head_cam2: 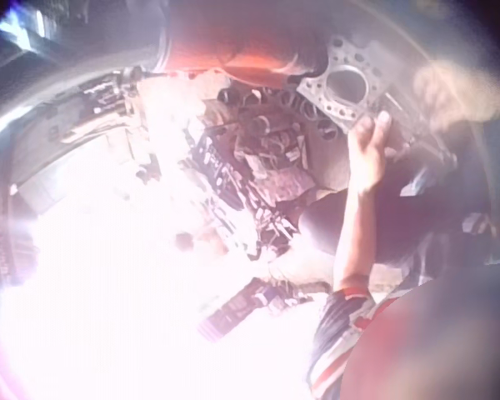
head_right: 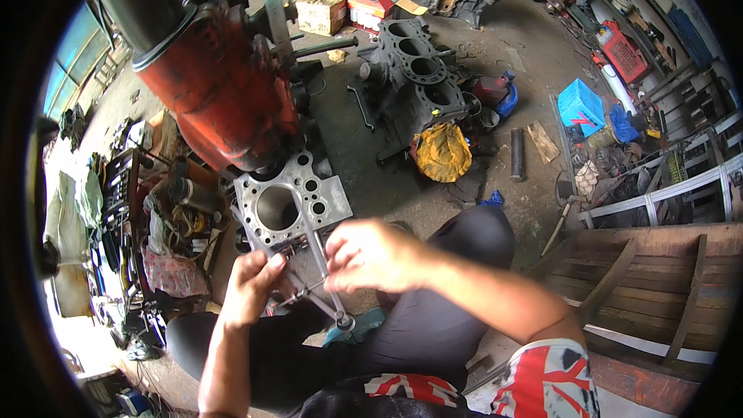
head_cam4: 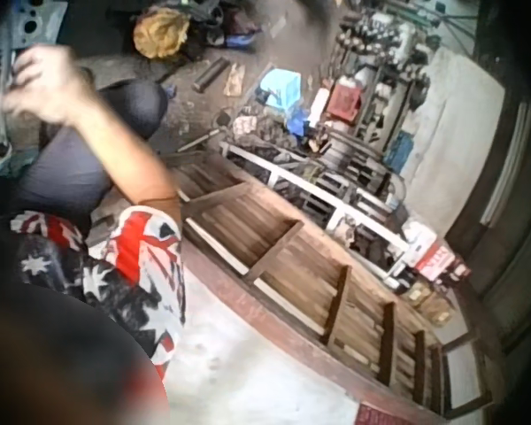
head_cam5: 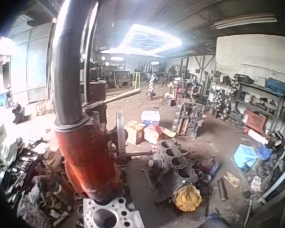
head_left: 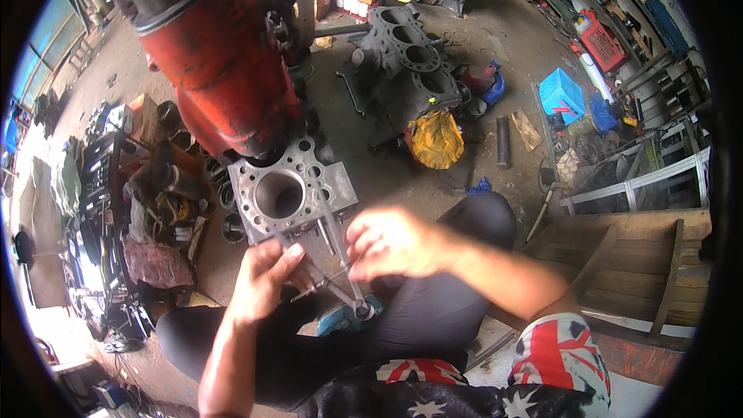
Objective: The person sits on the floor and uses a yellow-handled screwdriver to scrape the surface of a red engine block. They then use a caliper to measure the internal diameter of a cylinder bore multiple times, adjusting the tool and repositioning it for repeated measurements.
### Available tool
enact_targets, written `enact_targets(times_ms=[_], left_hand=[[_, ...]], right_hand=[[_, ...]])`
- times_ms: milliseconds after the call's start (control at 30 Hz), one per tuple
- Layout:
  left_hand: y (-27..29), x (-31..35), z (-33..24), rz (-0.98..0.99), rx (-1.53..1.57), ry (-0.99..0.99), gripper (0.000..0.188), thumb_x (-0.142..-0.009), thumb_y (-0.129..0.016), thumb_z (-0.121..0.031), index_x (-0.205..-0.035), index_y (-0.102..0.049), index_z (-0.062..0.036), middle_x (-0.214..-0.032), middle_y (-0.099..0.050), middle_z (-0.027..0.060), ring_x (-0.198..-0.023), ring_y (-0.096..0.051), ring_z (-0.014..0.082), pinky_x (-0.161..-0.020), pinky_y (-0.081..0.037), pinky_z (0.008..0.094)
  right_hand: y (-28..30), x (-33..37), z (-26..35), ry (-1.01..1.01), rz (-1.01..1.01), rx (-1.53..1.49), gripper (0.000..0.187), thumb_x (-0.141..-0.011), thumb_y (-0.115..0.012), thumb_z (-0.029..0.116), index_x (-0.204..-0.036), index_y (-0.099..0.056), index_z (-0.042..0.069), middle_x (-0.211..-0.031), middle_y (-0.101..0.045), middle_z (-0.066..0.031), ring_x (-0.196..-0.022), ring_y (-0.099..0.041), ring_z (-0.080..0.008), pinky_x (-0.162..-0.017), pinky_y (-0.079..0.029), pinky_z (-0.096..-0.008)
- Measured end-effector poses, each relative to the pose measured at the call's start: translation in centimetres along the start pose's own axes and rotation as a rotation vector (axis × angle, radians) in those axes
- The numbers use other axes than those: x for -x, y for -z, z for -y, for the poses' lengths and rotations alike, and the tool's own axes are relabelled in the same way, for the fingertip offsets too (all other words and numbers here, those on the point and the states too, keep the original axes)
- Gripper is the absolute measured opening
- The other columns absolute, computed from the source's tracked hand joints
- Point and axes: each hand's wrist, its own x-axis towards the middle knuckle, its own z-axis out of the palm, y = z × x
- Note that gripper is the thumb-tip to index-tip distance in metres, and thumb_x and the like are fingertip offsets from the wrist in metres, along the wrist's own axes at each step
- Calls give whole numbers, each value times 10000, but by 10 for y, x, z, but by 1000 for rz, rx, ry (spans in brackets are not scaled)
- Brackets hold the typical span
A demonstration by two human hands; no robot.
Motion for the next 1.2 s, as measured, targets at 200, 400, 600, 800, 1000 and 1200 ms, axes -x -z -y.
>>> enact_targets(times_ms=[200, 400, 600, 800, 1000, 1200], left_hand=[[1, 25, 29, -9, 191, 7, 238, -1017, -600, -160, -918, -670, 45, -809, -730, 156, -683, -691, 203, -671, -564, 320], [-2, 5, 54, 63, 114, 138, 221, -999, -645, -149, -910, -683, 49, -811, -732, 130, -743, -707, 197, -728, -570, 319], [-3, -8, 61, 152, -78, 200, 283, -1012, -645, -217, -907, -719, 36, -796, -743, 87, -761, -696, 135, -730, -546, 282], [-11, -20, 53, 187, -134, 311, 281, -1007, -652, -261, -962, -736, 4, -818, -754, 67, -785, -695, 119, -770, -544, 288], [-10, -15, 42, 186, 5, 400, 210, -984, -682, -249, -981, -729, -44, -967, -730, 103, -893, -668, 225, -861, -522, 371], [-13, 0, 38, 172, -172, 137, 280, -998, -666, -254, -905, -741, -1, -797, -758, 89, -767, -720, 136, -718, -557, 288]], right_hand=[[234, -49, 74, 5, -751, 455, 113, -932, -664, 97, -966, -663, -11, -845, -714, -130, -661, -693, -182, -539, -558, -301], [367, -118, 61, -426, -1223, 742, 207, -892, -626, 98, -1028, -724, -23, -930, -750, -170, -635, -730, -241, -526, -575, -328], [396, -151, 32, -636, -1207, 764, 316, -903, -614, 161, -1159, -715, 5, -1054, -754, -148, -734, -754, -273, -724, -604, -382], [426, -176, 23, -736, -1221, 821, 429, -849, -674, 197, -1239, -681, 20, -1291, -675, -163, -1207, -648, -283, -983, -537, -382], [432, -165, 28, -604, -1251, 752, 318, -822, -690, 225, -923, -728, -74, -820, -741, -217, -636, -742, -290, -568, -596, -373], [371, -98, 75, -402, -1129, 995, 462, -840, -757, 333, -1092, -682, -48, -993, -737, -233, -793, -748, -346, -715, -597, -410]])
